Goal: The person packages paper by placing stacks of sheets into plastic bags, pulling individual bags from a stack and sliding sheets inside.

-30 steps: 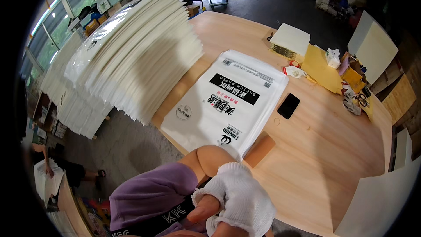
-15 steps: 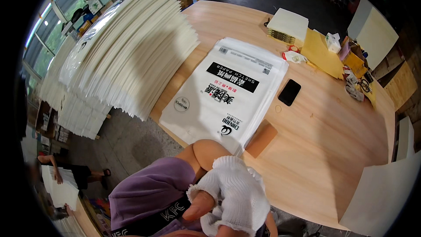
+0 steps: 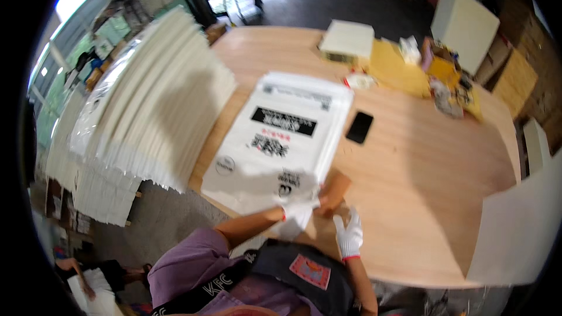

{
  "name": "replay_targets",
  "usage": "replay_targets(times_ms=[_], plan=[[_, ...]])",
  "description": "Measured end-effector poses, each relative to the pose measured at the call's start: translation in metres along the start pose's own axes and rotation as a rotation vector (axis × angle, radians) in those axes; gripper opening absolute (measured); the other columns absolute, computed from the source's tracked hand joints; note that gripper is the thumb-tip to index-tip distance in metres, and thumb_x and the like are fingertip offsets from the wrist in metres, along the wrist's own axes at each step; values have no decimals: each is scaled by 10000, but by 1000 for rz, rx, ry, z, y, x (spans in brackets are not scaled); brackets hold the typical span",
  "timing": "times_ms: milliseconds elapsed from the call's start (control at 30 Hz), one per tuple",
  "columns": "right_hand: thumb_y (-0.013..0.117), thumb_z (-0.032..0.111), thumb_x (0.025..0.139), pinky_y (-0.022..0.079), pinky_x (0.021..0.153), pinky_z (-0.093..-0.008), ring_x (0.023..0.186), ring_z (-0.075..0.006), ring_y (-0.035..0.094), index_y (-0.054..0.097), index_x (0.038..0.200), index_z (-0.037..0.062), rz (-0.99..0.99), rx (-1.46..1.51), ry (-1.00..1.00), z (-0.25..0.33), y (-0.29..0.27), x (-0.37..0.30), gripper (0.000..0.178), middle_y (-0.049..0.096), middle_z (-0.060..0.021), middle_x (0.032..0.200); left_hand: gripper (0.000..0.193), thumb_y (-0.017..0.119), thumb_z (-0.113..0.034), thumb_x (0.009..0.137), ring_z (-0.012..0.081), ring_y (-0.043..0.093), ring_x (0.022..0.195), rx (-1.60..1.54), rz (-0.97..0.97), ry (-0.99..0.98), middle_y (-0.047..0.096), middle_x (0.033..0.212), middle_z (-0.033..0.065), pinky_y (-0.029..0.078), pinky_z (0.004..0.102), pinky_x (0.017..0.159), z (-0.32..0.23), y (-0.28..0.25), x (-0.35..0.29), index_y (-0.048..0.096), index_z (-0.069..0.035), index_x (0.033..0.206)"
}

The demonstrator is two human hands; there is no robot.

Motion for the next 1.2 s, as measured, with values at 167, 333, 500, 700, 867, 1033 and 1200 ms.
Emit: replay_targets(times_ms=[167,333,500,700,867,1033,1200], plan=[[698,432,813,467,917,-440,1127,-364,541,327,1431,48,17,-156,-12,22,16,34,817,521,-226,1277,712,559,-435,918,310,515,1193,-110,110,-188,510,1321,216,397,375,1005,-23,16,9,333,-3,1437],[719,408,771,441,944,-471,1139,-386,513,314,1444,70,-21,-442,-85,23,16,43,855,511,-234,1255,700,547,-458,913,320,530,1196,-338,115,-206,519,1324,218,425,378,999,-22,45,13,350,-36,1435],[703,359,809,520,830,-412,1030,-328,615,403,1401,49,112,13,111,17,-9,29,733,576,-235,1204,629,639,-328,904,228,568,1111,-537,310,-427,573,1221,135,463,332,941,-41,40,11,380,-18,1386],[672,263,861,536,775,-363,992,-264,642,468,1356,13,59,11,-120,45,-27,-4,591,619,-211,1189,587,668,-256,903,174,563,1109,-1284,419,-154,562,1236,79,469,308,950,-69,48,-9,397,-32,1373],[581,175,914,484,891,-333,1072,-237,601,462,1365,-13,64,370,-67,45,-53,-12,503,602,-169,1231,548,655,-186,910,150,542,1168,-1408,532,-174,539,1294,90,461,313,979,-46,60,-16,412,-42,1379],[555,168,930,467,926,-339,1107,-230,588,540,1284,-18,-11,361,-102,50,-77,-3,400,623,-159,1203,374,727,-224,842,141,544,1055,-1571,309,-608,605,1108,-2,466,284,912,-44,50,-26,586,-91,1162],[627,197,882,500,814,-375,931,-292,626,620,1139,44,-169,-181,-239,94,-84,-7,299,660,-141,1004,363,758,-213,822,133,582,951,-1410,148,-497,628,1051,6,473,265,782,-48,52,-24,584,-85,1113]])
Point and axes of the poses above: each hand's wrist, its own x-axis towards the middle knuckle, its own y-axis out of the palm, z = x × y, the point moved 7 cm from there along x, towards the middle knuckle
